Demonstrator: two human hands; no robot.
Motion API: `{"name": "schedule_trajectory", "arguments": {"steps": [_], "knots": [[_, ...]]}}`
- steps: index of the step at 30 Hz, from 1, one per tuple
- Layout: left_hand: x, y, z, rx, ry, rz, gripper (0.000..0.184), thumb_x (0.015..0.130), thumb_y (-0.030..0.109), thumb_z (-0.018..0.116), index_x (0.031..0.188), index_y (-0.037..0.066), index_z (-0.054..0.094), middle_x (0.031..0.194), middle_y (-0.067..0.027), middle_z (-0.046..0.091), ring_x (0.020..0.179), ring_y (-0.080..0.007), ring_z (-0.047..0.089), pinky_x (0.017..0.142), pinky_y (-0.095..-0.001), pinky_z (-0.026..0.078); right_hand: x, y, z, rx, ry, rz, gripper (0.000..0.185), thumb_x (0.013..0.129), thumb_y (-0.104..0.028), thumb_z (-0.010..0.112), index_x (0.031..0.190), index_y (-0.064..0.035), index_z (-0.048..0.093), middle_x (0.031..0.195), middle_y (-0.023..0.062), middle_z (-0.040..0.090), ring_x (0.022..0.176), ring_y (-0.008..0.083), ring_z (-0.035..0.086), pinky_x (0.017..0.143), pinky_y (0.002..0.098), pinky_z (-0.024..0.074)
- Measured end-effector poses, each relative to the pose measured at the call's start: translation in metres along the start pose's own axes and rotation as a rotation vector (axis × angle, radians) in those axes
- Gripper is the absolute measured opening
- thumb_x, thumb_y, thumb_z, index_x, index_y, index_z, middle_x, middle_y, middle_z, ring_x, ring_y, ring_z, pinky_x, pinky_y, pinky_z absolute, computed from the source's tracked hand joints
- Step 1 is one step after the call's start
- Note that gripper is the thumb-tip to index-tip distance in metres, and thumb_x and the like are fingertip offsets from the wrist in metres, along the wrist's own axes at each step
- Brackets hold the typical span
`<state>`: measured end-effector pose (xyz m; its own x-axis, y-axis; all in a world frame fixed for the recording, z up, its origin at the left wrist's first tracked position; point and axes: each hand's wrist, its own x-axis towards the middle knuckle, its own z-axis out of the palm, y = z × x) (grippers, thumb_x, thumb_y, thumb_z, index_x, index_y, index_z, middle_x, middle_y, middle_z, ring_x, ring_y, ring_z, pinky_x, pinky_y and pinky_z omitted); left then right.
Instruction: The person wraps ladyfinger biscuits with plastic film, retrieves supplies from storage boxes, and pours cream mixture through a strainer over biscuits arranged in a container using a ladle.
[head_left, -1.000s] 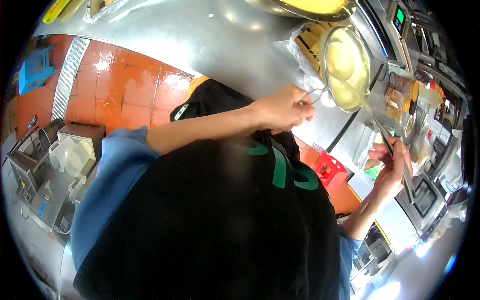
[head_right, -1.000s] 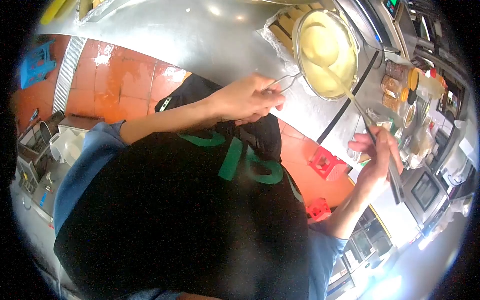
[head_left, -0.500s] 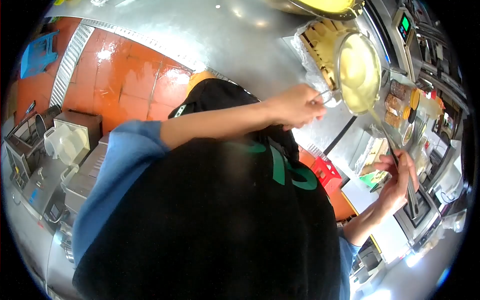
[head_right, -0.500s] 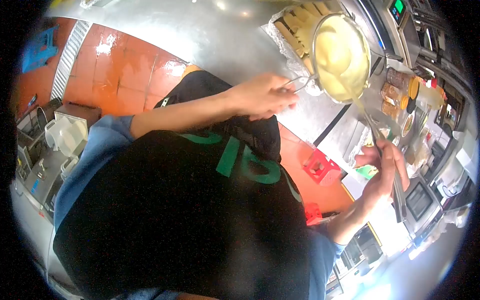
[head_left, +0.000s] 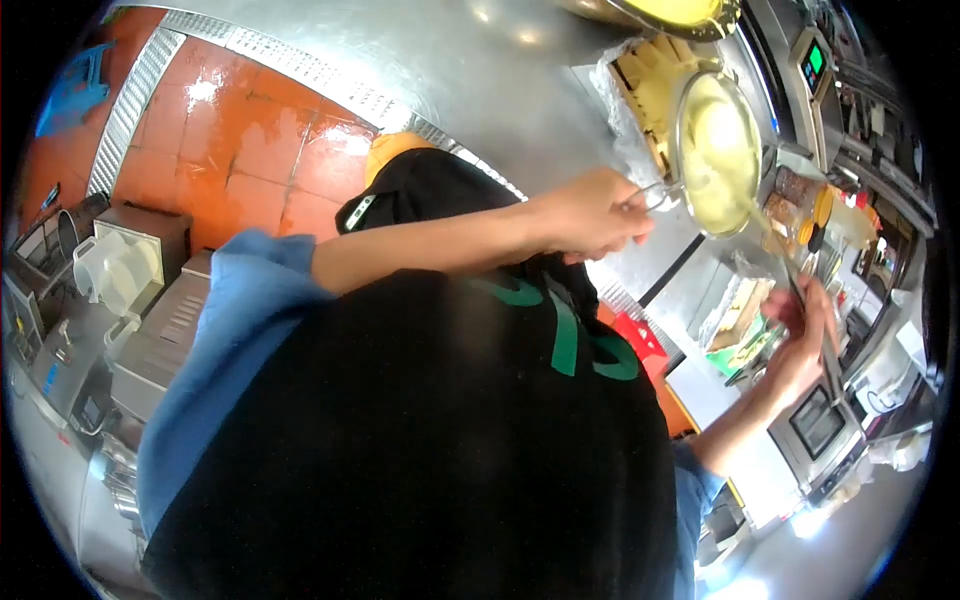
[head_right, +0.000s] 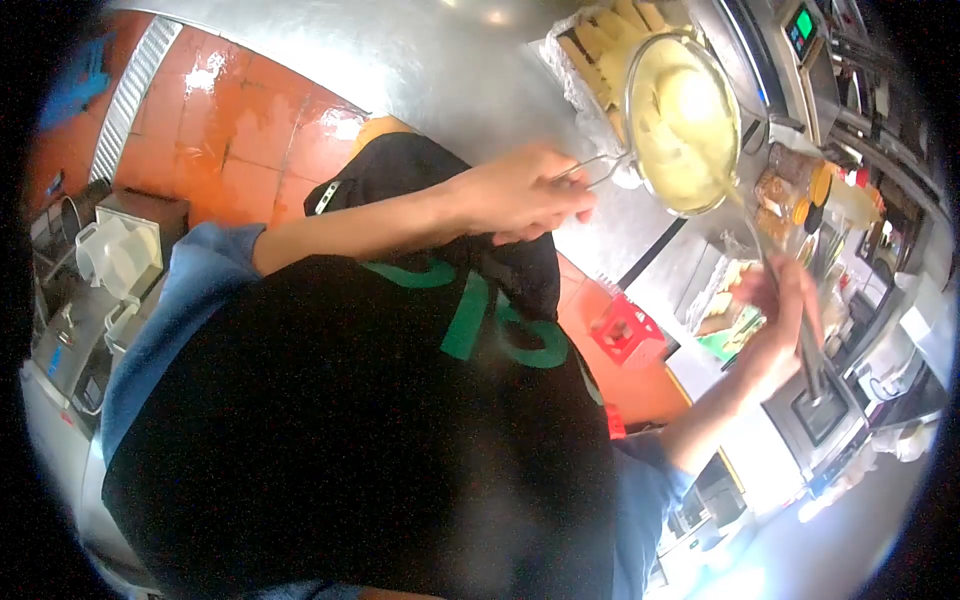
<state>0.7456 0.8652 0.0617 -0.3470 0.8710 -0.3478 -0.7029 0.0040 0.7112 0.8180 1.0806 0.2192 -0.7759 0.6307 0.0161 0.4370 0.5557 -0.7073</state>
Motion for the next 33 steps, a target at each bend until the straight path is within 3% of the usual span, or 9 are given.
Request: {"name": "schedule_trajectory", "arguments": {"steps": [11, 15, 20, 22, 24, 25, 29, 30, 33], "knots": [[-0.01, -0.003, 0.008, 0.123, 0.083, 0.018, 0.019, 0.086, 0.013, 0.051, 0.083, -0.004, 0.057, 0.053, -0.006, 0.049, 0.035, -0.0135, 0.044, 0.032, -0.0283, 0.034, -0.011, -0.01, -0.018, -0.045, -0.129, 0.049, 0.028, 0.09, -0.021, 0.051, 0.093, 0.0045, 0.062, 0.066, 0.0133, 0.062, 0.048, 0.016, 0.057, 0.049, 0.0223, 0.0441], [-0.013, -0.006, 0.006, 0.119, 0.113, -0.022, 0.024, 0.089, 0.02, 0.05, 0.088, -0.004, 0.055, 0.053, -0.0029, 0.045, 0.039, -0.0103, 0.041, 0.032, -0.027, 0.033, -0.006, -0.01, 0.008, 0.1, -0.054, 0.034, 0.029, 0.09, -0.018, 0.05, 0.09, 0.0078, 0.062, 0.065, 0.0164, 0.062, 0.047, 0.0183, 0.058, 0.05, 0.024, 0.0458], [-0.013, -0.005, 0.004, 0.167, 0.137, 0.029, 0.023, 0.089, 0.02, 0.05, 0.087, -0.003, 0.055, 0.052, -0.0024, 0.043, 0.039, -0.0101, 0.042, 0.032, -0.0266, 0.033, -0.016, -0.014, -0.01, -0.04, -0.155, -0.026, 0.03, 0.09, -0.021, 0.051, 0.09, 0.0055, 0.064, 0.063, 0.0136, 0.062, 0.045, 0.0157, 0.056, 0.046, 0.0219, 0.0463], [-0.006, -0.005, 0.005, 0.136, 0.144, 0.026, 0.022, 0.088, 0.018, 0.051, 0.084, -0.003, 0.057, 0.055, -0.0058, 0.049, 0.038, -0.0123, 0.045, 0.033, -0.0279, 0.035, -0.007, -0.003, -0.002, 0.064, -0.175, -0.135, 0.028, 0.089, -0.021, 0.053, 0.093, 0.0045, 0.065, 0.068, 0.0121, 0.063, 0.05, 0.0144, 0.057, 0.048, 0.0217, 0.0449], [-0.003, -0.002, 0.007, 0.112, 0.158, 0.032, 0.022, 0.088, 0.017, 0.051, 0.084, -0.003, 0.058, 0.055, -0.006, 0.049, 0.038, -0.0123, 0.045, 0.032, -0.028, 0.035, 0.009, -0.013, 0.034, -0.095, 0.043, -0.119, 0.028, 0.088, -0.022, 0.055, 0.095, 0.0036, 0.065, 0.072, 0.01, 0.063, 0.056, 0.0129, 0.057, 0.051, 0.0218, 0.0435], [-0.005, 0.002, 0.007, 0.097, 0.181, 0.04, 0.023, 0.088, 0.018, 0.051, 0.085, -0.003, 0.057, 0.053, -0.0046, 0.047, 0.039, -0.0111, 0.044, 0.032, -0.0274, 0.033, 0.024, -0.004, 0.038, 0.035, 0.02, -0.115, 0.029, 0.085, -0.024, 0.057, 0.093, 0.0012, 0.067, 0.069, 0.0115, 0.064, 0.057, 0.0147, 0.06, 0.06, 0.0275, 0.045], [-0.009, 0.007, -0.001, 0.091, 0.21, 0.057, 0.024, 0.088, 0.02, 0.052, 0.086, -0.004, 0.057, 0.052, -0.0034, 0.045, 0.039, -0.01, 0.042, 0.032, -0.0268, 0.032, 0.014, -0.005, 0.004, -0.128, -0.068, -0.013, 0.03, 0.086, -0.023, 0.056, 0.094, 0.004, 0.066, 0.068, 0.0134, 0.064, 0.054, 0.0158, 0.06, 0.057, 0.0232, 0.0449], [-0.006, 0.005, -0.002, 0.12, 0.208, 0.074, 0.024, 0.088, 0.02, 0.052, 0.086, -0.004, 0.057, 0.052, -0.0034, 0.045, 0.039, -0.0101, 0.042, 0.032, -0.0267, 0.032, 0.011, -0.003, -0.009, 0.005, -0.195, 0.007, 0.032, 0.087, -0.024, 0.055, 0.093, 0.0069, 0.064, 0.066, 0.0147, 0.063, 0.053, 0.0173, 0.06, 0.054, 0.0217, 0.045], [0.006, -0.003, 0.001, 0.188, 0.174, 0.122, 0.024, 0.088, 0.02, 0.051, 0.086, -0.004, 0.057, 0.053, -0.0036, 0.046, 0.039, -0.0106, 0.042, 0.032, -0.0266, 0.032, 0.006, -0.018, 0.013, 0.13, -0.121, -0.069, 0.031, 0.091, -0.023, 0.05, 0.095, 0.0046, 0.062, 0.065, 0.013, 0.063, 0.047, 0.0162, 0.057, 0.049, 0.0226, 0.0455]]}}
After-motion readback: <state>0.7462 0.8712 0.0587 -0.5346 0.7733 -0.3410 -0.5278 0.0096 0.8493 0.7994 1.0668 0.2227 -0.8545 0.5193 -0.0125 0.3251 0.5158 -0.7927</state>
